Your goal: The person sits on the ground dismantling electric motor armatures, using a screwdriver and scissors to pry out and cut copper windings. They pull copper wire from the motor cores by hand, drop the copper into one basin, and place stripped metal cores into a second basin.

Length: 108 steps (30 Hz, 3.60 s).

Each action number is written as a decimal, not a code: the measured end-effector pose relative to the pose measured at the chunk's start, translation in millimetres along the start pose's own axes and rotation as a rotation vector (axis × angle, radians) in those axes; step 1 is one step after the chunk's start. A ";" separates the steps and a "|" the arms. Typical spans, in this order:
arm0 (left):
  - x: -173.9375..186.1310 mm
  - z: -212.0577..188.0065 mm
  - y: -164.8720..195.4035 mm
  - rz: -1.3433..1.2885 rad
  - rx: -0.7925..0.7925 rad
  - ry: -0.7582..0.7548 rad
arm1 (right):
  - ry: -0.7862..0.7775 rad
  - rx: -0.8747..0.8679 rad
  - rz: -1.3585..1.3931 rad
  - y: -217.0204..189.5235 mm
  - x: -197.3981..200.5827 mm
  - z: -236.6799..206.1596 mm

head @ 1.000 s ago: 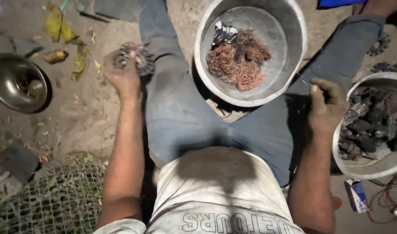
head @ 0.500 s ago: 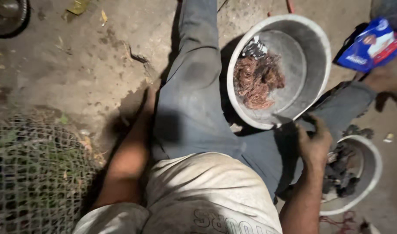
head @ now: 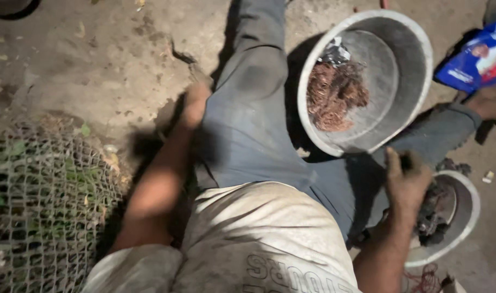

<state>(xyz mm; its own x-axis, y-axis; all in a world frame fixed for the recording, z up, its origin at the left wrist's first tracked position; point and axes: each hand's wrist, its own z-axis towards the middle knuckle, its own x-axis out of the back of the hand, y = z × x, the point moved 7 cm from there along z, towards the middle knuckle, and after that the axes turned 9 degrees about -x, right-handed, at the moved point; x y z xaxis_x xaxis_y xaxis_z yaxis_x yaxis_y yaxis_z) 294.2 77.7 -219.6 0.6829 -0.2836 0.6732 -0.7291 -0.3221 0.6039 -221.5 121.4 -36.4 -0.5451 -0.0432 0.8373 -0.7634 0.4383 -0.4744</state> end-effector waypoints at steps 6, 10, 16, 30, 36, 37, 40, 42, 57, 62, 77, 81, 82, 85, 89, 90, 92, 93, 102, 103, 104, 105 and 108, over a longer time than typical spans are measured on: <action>82.8 -33.4 140.8 -0.080 -0.454 0.452 | -0.077 0.242 0.019 -93.4 -20.0 -37.0; 36.7 -94.8 270.7 -0.256 -1.088 -0.148 | -0.228 0.280 0.209 -151.3 -16.4 -59.0; -4.8 -123.6 322.6 -0.029 -1.002 -0.523 | -0.156 0.305 0.292 -145.6 33.0 -68.6; 88.1 -80.9 387.8 -1.285 -0.916 0.040 | -0.471 0.166 0.570 -134.6 -58.3 -52.6; 22.2 -79.6 353.1 -0.076 -1.029 -0.205 | 0.220 0.430 0.396 -111.6 31.9 -15.2; 3.4 -102.1 347.9 -0.181 -1.008 -0.425 | 0.231 0.396 0.400 -104.9 37.9 -6.4; -33.4 -152.5 355.0 -0.599 -0.804 -0.906 | 0.061 0.368 0.466 -113.1 7.2 -7.1; -10.3 -137.9 371.9 -0.820 -0.903 -0.625 | 0.138 0.711 0.421 -142.1 -10.0 -47.0; -36.6 -144.4 323.9 -0.581 -0.723 -0.963 | 0.059 0.456 0.442 -114.2 -30.0 -29.7; 35.7 -128.1 382.4 -1.327 -0.825 -0.535 | -0.271 0.222 0.704 -122.1 -65.2 -24.5; -3.6 -121.3 373.5 -0.904 -0.810 -0.993 | 0.106 0.129 0.509 -79.9 -26.2 14.7; 44.0 -100.5 393.9 -1.361 -0.817 -0.544 | 0.137 0.604 0.413 -127.8 -40.0 -22.2; 57.4 -87.8 390.8 -1.111 -0.939 -0.205 | 0.060 0.580 0.386 -131.0 -48.1 -25.1; 58.7 -64.5 378.0 -0.265 -1.015 0.365 | 0.021 0.517 0.318 -125.2 -47.0 -20.7; -23.4 -58.5 328.5 0.308 -0.657 -0.380 | 0.348 0.532 0.322 -97.0 2.7 10.9; -32.2 -88.5 338.5 0.023 -0.903 -0.542 | 0.315 0.403 0.400 -87.5 0.4 18.3; -31.7 -128.2 353.6 -0.440 -1.057 -0.747 | 0.252 0.156 0.542 -73.2 -11.3 24.9; -31.4 -132.6 359.2 -0.601 -0.970 -0.800 | 0.046 0.197 0.787 -81.2 -28.9 18.8; 5.7 -56.4 343.6 0.199 -0.779 -0.165 | 0.185 0.510 0.294 -112.4 -26.2 -4.0; -12.5 -66.8 333.6 0.142 -0.726 -0.396 | 0.202 0.438 0.311 -102.5 -18.8 2.5; -23.6 -87.9 334.1 -0.100 -0.781 -0.572 | 0.215 0.363 0.325 -93.6 -14.2 6.7; -30.9 -110.4 338.9 -0.347 -0.828 -0.741 | 0.231 0.288 0.341 -87.3 -12.6 8.7; -28.7 -125.5 360.1 -0.809 -0.773 -0.803 | -0.133 0.096 0.772 -88.6 -46.1 0.1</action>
<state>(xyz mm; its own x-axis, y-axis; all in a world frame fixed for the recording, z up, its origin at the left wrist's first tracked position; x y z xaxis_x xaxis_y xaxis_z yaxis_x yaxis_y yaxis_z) 6.3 83.3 32.2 0.5711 -0.7835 -0.2449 0.2210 -0.1405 0.9651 -128.7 84.5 -32.9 -0.9654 0.1319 0.2251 -0.1756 0.3094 -0.9346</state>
